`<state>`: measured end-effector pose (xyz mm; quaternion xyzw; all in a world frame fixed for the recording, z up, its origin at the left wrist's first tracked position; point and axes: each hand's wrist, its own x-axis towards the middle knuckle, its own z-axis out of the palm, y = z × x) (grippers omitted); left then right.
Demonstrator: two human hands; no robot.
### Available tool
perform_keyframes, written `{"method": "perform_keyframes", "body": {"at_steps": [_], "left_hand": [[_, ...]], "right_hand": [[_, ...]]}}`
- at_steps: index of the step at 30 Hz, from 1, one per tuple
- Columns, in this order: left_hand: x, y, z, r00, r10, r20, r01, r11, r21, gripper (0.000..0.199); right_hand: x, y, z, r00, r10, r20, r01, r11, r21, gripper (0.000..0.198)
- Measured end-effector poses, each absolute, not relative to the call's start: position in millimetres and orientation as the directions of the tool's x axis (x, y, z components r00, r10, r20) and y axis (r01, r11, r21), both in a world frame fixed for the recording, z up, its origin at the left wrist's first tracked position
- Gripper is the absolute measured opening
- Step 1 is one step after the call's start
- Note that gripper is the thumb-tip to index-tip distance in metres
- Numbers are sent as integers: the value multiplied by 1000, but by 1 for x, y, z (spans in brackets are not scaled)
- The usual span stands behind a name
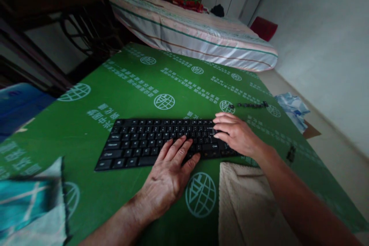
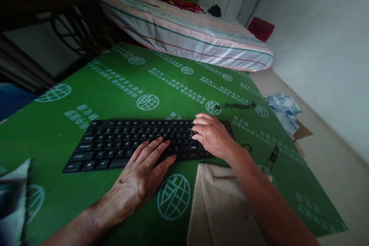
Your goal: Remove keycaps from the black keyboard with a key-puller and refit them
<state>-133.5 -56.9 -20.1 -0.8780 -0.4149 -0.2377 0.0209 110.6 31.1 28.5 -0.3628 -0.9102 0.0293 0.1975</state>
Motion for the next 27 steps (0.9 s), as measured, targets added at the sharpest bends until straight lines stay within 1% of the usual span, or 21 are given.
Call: {"method": "perform_keyframes", "body": {"at_steps": [3, 7, 11, 16, 23, 27], "left_hand": [[-133, -58, -19, 551, 719, 423, 734, -659, 163, 33], [-133, -59, -20, 543, 723, 427, 733, -657, 178, 33], [-132, -60, -18, 543, 727, 421, 735, -654, 182, 33], [-130, -62, -10, 557, 727, 402, 740, -654, 157, 33], [-120, -56, -4, 609, 715, 343, 721, -680, 136, 41], [-117, -53, -6, 608, 716, 344, 721, -679, 139, 40]], "right_hand": [[100, -2, 24, -670, 672, 315, 650, 736, -188, 10], [94, -21, 16, -655, 688, 313, 672, 720, -176, 7], [89, -26, 11, -640, 692, 336, 671, 715, -194, 6], [88, -26, 7, -628, 696, 348, 669, 711, -215, 7], [92, -21, 6, -641, 682, 352, 663, 723, -193, 11], [94, -19, 4, -630, 680, 374, 647, 727, -232, 11]]}}
